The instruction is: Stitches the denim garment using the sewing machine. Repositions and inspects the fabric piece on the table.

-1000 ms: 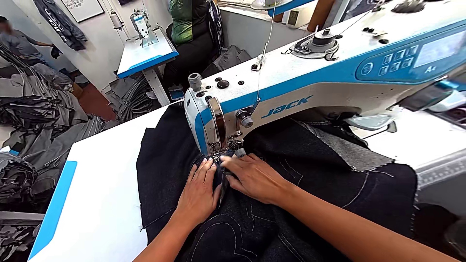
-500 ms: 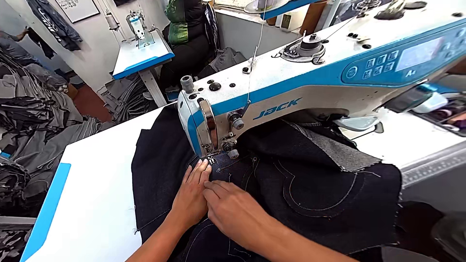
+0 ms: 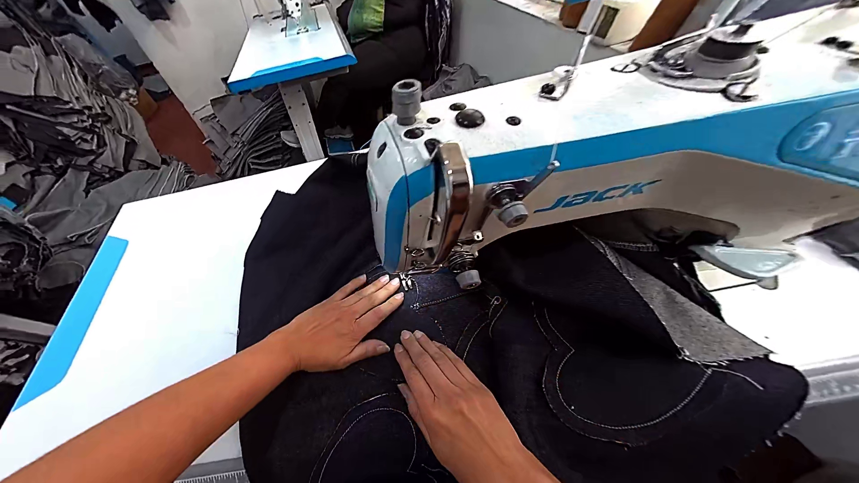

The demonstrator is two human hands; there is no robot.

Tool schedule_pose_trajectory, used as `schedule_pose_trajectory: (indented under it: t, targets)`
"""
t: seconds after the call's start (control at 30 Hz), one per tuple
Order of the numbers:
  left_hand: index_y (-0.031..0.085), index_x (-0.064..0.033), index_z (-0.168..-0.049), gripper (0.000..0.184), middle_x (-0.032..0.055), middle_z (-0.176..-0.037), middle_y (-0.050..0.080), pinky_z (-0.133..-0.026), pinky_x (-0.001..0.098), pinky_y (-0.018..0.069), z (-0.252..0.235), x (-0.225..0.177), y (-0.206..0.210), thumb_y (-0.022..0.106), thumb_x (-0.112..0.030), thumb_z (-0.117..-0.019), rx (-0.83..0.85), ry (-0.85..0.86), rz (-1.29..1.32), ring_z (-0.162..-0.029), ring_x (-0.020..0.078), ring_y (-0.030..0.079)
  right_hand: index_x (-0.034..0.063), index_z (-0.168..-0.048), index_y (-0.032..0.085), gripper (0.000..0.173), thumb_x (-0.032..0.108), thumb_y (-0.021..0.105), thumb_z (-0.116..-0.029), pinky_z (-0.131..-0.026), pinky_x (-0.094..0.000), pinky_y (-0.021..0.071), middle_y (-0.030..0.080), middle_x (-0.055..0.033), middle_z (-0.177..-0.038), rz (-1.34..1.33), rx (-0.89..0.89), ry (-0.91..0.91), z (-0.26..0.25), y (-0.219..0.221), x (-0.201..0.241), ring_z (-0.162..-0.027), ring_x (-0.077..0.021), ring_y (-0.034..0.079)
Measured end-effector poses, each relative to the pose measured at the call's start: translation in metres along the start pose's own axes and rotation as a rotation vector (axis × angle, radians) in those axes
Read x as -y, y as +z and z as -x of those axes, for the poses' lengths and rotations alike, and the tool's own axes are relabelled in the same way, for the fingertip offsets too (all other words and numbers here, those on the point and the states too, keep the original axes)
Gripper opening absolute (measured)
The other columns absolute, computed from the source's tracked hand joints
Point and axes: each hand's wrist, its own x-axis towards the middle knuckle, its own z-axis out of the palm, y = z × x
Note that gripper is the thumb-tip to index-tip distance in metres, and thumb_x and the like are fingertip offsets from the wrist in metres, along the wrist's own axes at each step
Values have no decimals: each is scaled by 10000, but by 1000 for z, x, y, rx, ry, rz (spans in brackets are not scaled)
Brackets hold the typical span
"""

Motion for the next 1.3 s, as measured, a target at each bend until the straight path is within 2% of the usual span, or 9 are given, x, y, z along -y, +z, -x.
schedule_pose_trajectory:
  t: [0.57, 0.87, 1.03, 1.2, 1.3]
  targets:
    - [375, -2, -1564, 695, 181, -1642, 340, -1260, 524, 190, -4, -19, 2, 287, -497, -1085, -64, -121, 24, -1547, 303, 283, 36, -1290, 693, 392, 227, 450, -1048, -1113, -381, 487, 659, -99, -1386, -139, 41, -75, 5, -5, -30, -1328, -241, 602]
    - [385, -1, -1558, 704, 178, -1646, 332, -1256, 536, 183, -20, -55, 9, 313, -510, -1077, -127, -418, 16, -1552, 317, 266, 72, -1276, 707, 371, 127, 474, -993, -1133, -357, 470, 651, -59, -1401, -329, 122, -193, -9, -15, -86, -1350, -189, 581]
    - [359, -10, -1572, 723, 173, -1652, 322, -1252, 546, 187, -31, -69, 11, 289, -533, -1078, -117, -549, 16, -1555, 318, 257, 70, -1219, 737, 363, 90, 482, -962, -1129, -340, 475, 675, -64, -1365, -389, 116, -260, -20, -13, -108, -1326, -185, 602]
    - [360, 17, -1562, 721, 189, -1646, 326, -1248, 555, 182, -45, -83, 9, 326, -515, -1077, -134, -691, 30, -1553, 325, 262, 54, -1164, 752, 351, 63, 478, -946, -1124, -343, 477, 705, -77, -1305, -441, 90, -294, -32, -9, -123, -1295, -205, 626]
    - [388, 21, -1545, 713, 193, -1632, 352, -1242, 551, 209, -53, -89, 10, 360, -513, -1073, -150, -758, 6, -1542, 337, 286, 40, -1122, 759, 341, 32, 483, -920, -1118, -336, 478, 722, -82, -1269, -463, 81, -302, -39, -8, -129, -1271, -208, 643]
